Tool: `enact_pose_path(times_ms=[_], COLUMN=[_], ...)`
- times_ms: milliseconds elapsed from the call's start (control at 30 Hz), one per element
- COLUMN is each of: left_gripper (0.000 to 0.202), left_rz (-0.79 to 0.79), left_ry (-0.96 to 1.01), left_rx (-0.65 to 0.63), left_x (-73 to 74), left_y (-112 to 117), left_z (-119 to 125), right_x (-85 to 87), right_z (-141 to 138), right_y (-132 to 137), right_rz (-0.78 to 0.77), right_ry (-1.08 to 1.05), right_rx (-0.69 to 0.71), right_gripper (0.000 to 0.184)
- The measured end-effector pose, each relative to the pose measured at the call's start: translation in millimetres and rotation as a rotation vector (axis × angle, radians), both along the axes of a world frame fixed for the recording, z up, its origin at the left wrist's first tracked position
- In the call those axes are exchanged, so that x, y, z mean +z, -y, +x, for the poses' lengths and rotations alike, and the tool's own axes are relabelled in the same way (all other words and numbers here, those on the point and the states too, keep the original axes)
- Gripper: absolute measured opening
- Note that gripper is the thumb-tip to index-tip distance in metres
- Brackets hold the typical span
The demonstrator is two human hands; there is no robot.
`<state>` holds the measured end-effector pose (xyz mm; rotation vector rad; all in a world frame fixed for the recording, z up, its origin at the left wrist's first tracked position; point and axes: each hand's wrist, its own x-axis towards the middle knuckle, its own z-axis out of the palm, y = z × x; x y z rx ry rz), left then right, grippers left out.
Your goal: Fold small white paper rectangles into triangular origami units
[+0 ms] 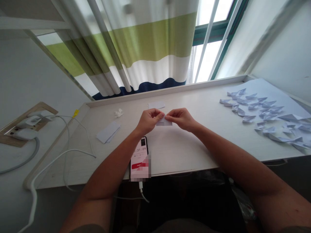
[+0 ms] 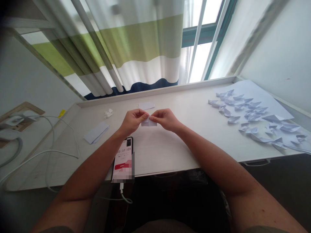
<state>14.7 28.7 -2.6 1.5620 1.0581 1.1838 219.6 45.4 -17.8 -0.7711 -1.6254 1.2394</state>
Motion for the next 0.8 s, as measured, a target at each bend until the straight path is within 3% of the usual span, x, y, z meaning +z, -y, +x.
enact_pose_path(times_ms=[333,567,667,800], left_gripper=[0.019,0.016,0.019,0.024], left_rz=[0.172,0.156,0.103,0.014], left_ry=[-0.273,-0.349,-0.235,-0.128], left_rx=[0.129,0.2,0.197,0.13], left_x=[4.2,1.2,2.0,2.3], left_y=[10.0,7.2,4.4,1.2], left_z=[7.2,6.6,2.1,-1.3], right_x=[-1.2,-8.7,-9.8,-10.3], right_z=[-1.6,-4.4,-3.4,-0.7], right_y=[-0.1,-1.3,-0.4,-0.8], right_rz=[-0.021,0.013,0.122,0.388], right_ry=[0.013,0.021,0.02,0.127], right_rx=[-0.03,-0.04,-0.018,0.003], right_gripper=[0.054,0.054,0.051,0.037])
